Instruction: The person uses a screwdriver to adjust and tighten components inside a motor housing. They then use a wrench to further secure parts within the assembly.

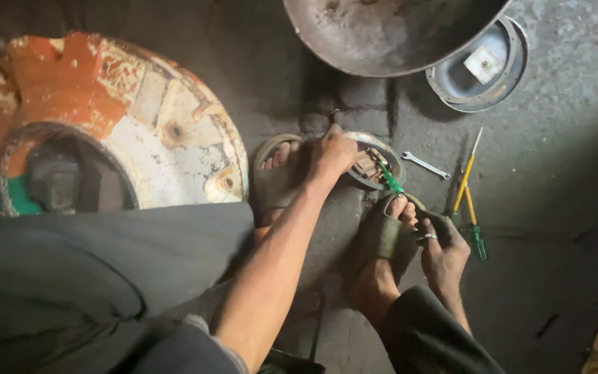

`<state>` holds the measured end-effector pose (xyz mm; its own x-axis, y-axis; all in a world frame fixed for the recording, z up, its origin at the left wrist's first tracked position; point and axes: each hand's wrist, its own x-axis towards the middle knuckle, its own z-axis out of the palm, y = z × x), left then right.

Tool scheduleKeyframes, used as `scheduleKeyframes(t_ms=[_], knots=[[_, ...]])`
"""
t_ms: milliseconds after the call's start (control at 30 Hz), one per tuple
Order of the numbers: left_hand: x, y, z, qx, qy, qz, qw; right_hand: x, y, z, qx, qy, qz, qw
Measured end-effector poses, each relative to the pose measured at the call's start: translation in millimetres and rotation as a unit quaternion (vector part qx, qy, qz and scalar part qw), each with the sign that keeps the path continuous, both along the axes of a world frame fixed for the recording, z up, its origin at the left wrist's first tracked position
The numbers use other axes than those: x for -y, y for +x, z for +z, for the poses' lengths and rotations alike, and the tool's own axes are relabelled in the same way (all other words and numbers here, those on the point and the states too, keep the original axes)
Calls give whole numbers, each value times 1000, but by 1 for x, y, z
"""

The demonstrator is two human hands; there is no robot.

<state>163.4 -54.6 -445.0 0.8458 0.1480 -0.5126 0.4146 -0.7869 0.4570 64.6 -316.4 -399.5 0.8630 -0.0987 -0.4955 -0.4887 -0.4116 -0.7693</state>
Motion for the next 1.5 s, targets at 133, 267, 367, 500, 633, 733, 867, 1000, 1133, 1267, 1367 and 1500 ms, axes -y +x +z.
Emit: scheduleKeyframes(t_ms=[133,267,367,500,633,733,867,1000,1133,1267,1367,1500], knots=[[8,-27,6,19,-117,156,981,17,-12,-1,24,13,-51,998],[37,-58,0,31,-94,345,934,54,-41,1,6,-40,-120,992],[62,-73,-10,44,-129,429,893,89,-60,-1,10,-71,-180,981],[77,-94,-13,2,-166,465,870,136,-84,-12,104,-155,-208,960],[77,-100,-9,-13,-193,450,872,198,-98,-36,69,-185,-361,912],[72,-108,10,-50,-217,457,861,245,-110,-46,77,-348,-262,897],[56,-107,41,-30,-134,374,917,283,-111,-57,139,-550,-172,805],[18,-88,53,247,53,149,956,294,-103,-60,53,-648,-59,758],[-19,-49,42,163,-10,78,983,291,-104,-62,-12,-629,-24,777],[-28,-5,23,229,-57,-73,969,288,-110,-66,-7,-689,11,724],[-21,12,13,174,-89,-104,975,283,-107,-66,-14,-775,38,631],[-16,11,6,197,-88,-127,968,255,-98,-64,160,-380,-191,891]])
